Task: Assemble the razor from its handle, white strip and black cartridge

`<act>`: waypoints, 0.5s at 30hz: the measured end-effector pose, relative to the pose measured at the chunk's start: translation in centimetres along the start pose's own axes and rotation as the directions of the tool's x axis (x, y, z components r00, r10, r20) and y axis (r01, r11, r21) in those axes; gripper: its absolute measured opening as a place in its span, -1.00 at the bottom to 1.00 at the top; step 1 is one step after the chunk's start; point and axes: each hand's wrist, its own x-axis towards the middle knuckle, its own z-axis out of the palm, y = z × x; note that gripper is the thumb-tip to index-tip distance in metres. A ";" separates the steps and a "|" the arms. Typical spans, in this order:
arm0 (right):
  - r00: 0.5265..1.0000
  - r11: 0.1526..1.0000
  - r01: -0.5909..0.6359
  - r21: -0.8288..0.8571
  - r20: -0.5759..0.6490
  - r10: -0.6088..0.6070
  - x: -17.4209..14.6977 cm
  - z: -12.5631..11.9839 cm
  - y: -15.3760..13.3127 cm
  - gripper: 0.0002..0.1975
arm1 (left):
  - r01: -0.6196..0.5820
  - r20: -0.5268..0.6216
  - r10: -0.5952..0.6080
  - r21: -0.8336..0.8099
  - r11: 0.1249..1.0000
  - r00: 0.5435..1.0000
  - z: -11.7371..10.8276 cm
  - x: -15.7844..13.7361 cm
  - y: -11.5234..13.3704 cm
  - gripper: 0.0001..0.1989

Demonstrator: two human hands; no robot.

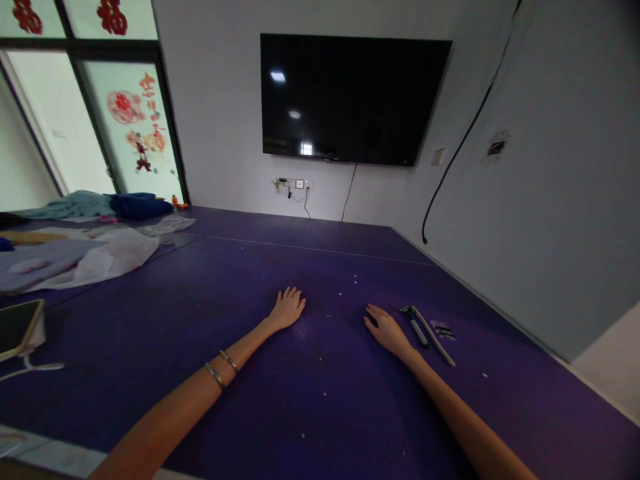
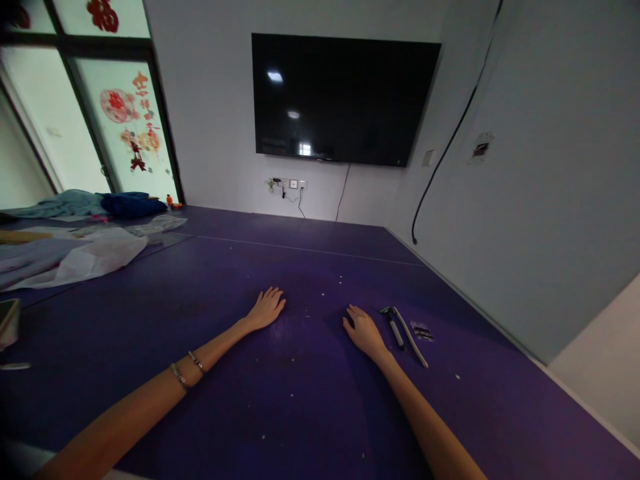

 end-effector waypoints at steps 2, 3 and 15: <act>1.000 1.000 -0.009 0.017 -0.002 0.009 0.0 0.1 0.1 -0.55 | 0.004 0.005 -0.004 0.006 1.000 1.000 -0.2 -0.1 0.1 -0.46; 1.000 1.000 -0.011 0.021 0.000 0.011 0.0 0.1 0.2 -0.55 | 0.004 0.010 -0.004 0.008 1.000 1.000 -0.2 -0.1 0.2 -0.47; 1.000 0.999 0.023 -0.040 0.007 -0.023 0.0 0.2 0.2 -0.53 | -0.015 0.019 0.014 0.045 0.999 1.000 0.1 0.0 -0.2 -0.52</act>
